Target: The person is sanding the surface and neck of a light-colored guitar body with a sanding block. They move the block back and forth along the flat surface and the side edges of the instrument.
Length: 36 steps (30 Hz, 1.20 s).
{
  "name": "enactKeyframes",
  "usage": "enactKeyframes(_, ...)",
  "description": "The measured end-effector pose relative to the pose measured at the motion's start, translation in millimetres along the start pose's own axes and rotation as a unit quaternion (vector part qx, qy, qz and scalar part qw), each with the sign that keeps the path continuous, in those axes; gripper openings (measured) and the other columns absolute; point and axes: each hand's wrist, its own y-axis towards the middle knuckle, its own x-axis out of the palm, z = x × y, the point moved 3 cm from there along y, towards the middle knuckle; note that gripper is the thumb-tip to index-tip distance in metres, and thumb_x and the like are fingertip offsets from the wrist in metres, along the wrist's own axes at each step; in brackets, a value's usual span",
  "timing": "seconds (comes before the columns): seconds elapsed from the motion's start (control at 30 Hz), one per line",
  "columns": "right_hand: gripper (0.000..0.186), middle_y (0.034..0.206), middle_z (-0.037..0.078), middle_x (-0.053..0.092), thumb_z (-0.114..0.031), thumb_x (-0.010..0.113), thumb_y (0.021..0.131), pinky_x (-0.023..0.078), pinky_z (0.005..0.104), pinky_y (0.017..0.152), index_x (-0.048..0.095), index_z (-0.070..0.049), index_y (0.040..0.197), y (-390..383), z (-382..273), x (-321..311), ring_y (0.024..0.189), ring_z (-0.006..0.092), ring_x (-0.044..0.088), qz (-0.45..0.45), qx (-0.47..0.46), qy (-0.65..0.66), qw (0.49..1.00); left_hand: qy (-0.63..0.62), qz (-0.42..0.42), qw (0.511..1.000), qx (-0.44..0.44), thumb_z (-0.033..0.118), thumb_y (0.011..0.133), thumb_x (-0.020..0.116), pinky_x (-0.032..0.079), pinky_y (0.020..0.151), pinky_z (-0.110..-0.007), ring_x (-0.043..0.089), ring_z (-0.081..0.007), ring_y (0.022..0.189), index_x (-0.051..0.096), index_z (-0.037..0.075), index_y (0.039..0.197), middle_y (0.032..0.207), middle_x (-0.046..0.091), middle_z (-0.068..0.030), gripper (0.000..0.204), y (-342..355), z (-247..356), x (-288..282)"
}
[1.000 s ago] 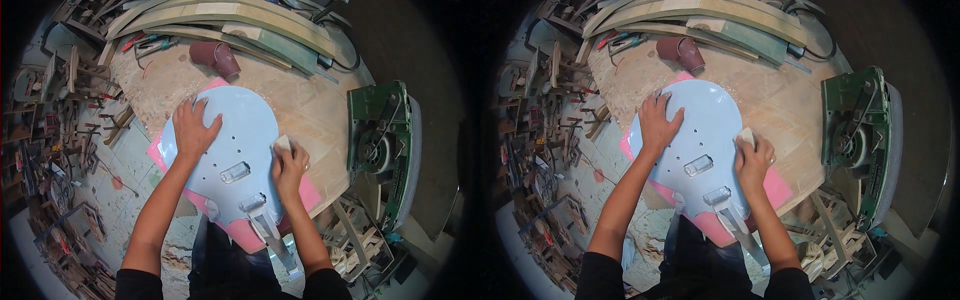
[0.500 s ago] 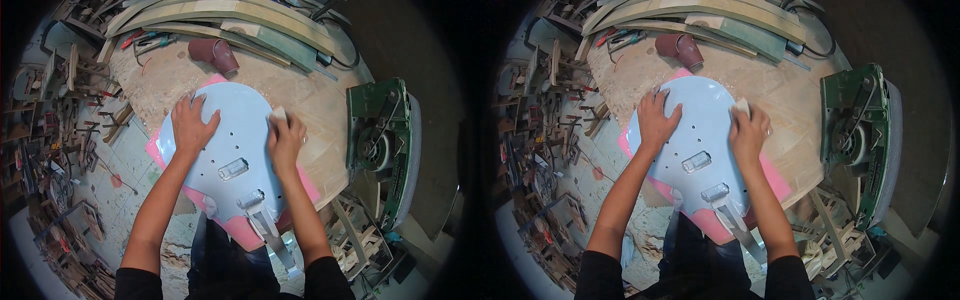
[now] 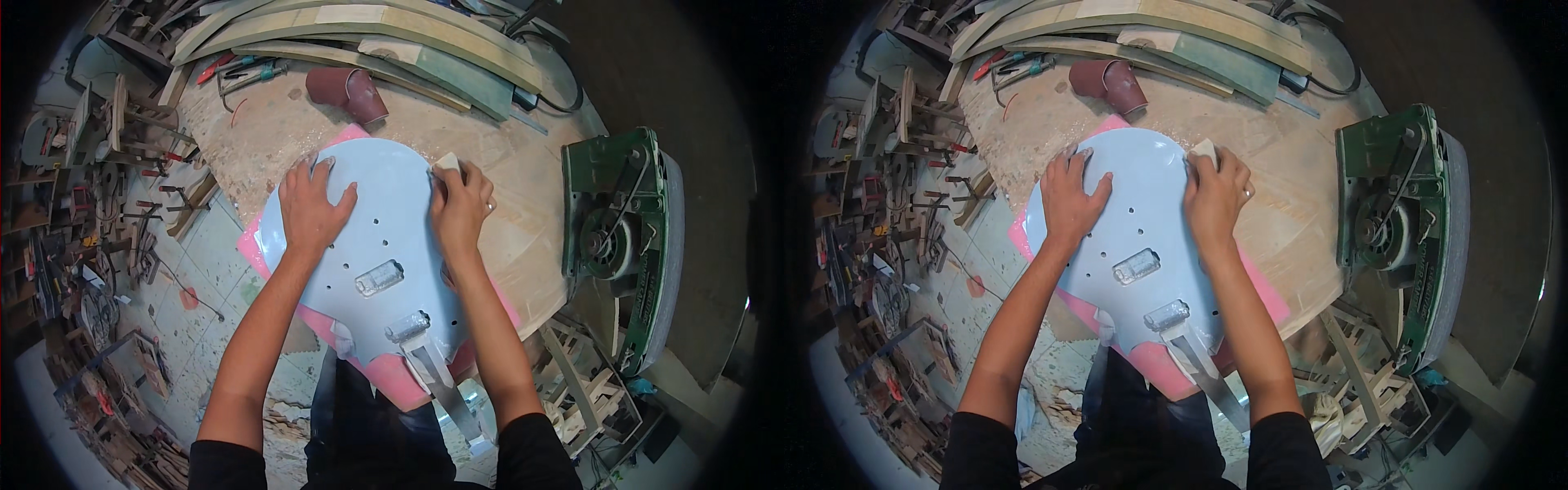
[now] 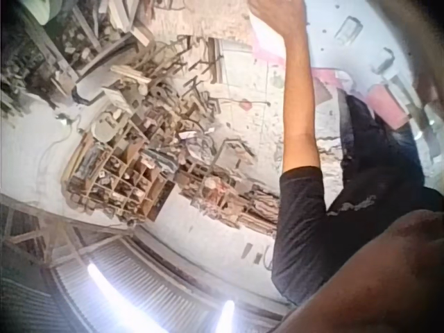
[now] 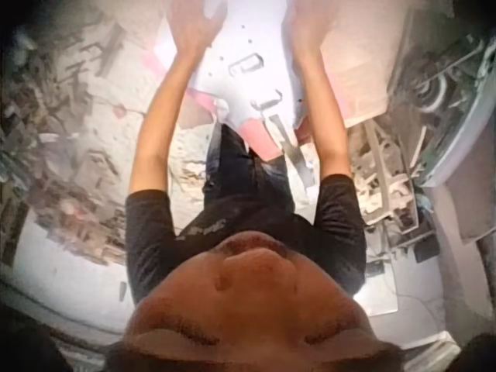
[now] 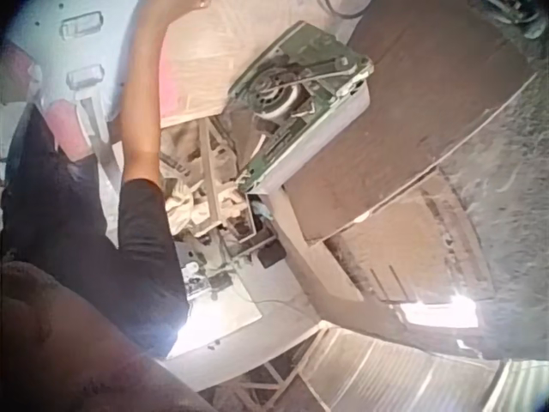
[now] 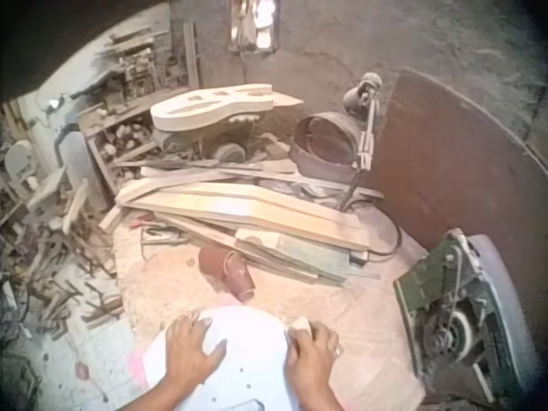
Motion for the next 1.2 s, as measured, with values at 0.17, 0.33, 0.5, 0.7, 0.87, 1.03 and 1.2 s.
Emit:
enactKeyframes(0.17,0.024,0.136,0.019,0.064,-0.013,0.078,0.090,0.040,0.0559,0.104,0.078,-0.017,0.114,-104.5,18.1,-17.4,0.124,0.0423,0.055,-0.032,-0.002,0.040,0.999,0.009,-0.011,1.000,-0.012,0.039,0.088,0.077,0.038,0.114,-0.052,0.053,-0.0406,0.130,0.069,0.001,0.130,0.141,0.059,-0.0214,0.057,-4.3,-9.9,-6.8)
enactKeyframes(0.33,0.027,0.135,0.019,0.063,-0.011,0.080,0.088,0.040,0.0570,0.107,0.078,-0.019,0.114,-49.4,15.4,-13.1,0.127,0.0435,0.054,-0.021,-0.012,0.001,1.000,-0.009,-0.017,1.000,-0.013,0.041,0.088,0.077,0.038,0.114,-0.053,0.052,-0.0412,0.132,0.068,0.001,0.130,0.143,0.058,-0.0217,0.059,2.7,0.1,1.1)
enactKeyframes(0.5,0.031,0.136,0.017,0.064,-0.009,0.081,0.085,0.039,0.0572,0.106,0.079,-0.020,0.114,-87.0,21.7,-31.3,0.124,0.0443,0.055,-0.081,-0.034,0.032,0.996,-0.004,-0.020,1.000,-0.017,0.042,0.088,0.077,0.036,0.116,-0.052,0.051,-0.0408,0.136,0.068,0.001,0.131,0.146,0.058,-0.0212,0.059,-1.9,-8.8,-2.3)
enactKeyframes(0.7,0.038,0.136,0.015,0.066,-0.002,0.082,0.074,0.040,0.0547,0.106,0.082,-0.023,0.106,-178.7,37.7,-86.6,0.123,0.0429,0.056,-0.144,-0.046,0.019,0.988,0.002,-0.014,1.000,-0.012,0.042,0.089,0.076,0.036,0.117,-0.053,0.050,-0.0412,0.136,0.068,0.002,0.131,0.145,0.058,-0.0209,0.059,-1.8,-5.6,-3.2)
enactKeyframes(0.87,0.036,0.138,0.015,0.065,-0.002,0.081,0.074,0.039,0.0544,0.108,0.081,-0.020,0.105,-106.0,14.5,-53.2,0.122,0.0444,0.055,-0.118,-0.040,0.004,0.992,-0.001,-0.012,1.000,-0.007,0.041,0.089,0.076,0.036,0.118,-0.052,0.050,-0.0413,0.136,0.068,0.002,0.131,0.146,0.058,-0.0209,0.059,-0.3,-2.6,2.1)
enactKeyframes(1.03,0.036,0.136,0.016,0.065,-0.002,0.079,0.076,0.040,0.0566,0.106,0.079,-0.019,0.108,-174.0,28.5,-82.0,0.121,0.0457,0.056,-0.161,-0.040,0.027,0.986,0.019,-0.012,1.000,-0.003,0.040,0.091,0.075,0.036,0.118,-0.051,0.050,-0.0392,0.138,0.065,0.005,0.137,0.148,0.057,-0.0189,0.058,-6.0,-12.8,-0.1)
enactKeyframes(1.2,0.036,0.137,0.015,0.065,-0.003,0.081,0.076,0.040,0.0574,0.105,0.079,-0.020,0.108,-159.1,29.0,-72.7,0.121,0.0446,0.056,-0.144,-0.040,0.019,0.989,0.009,0.000,1.000,-0.004,0.041,0.089,0.076,0.037,0.117,-0.051,0.051,-0.0403,0.135,0.068,0.002,0.131,0.145,0.058,-0.0207,0.057,-1.7,-4.8,0.3)
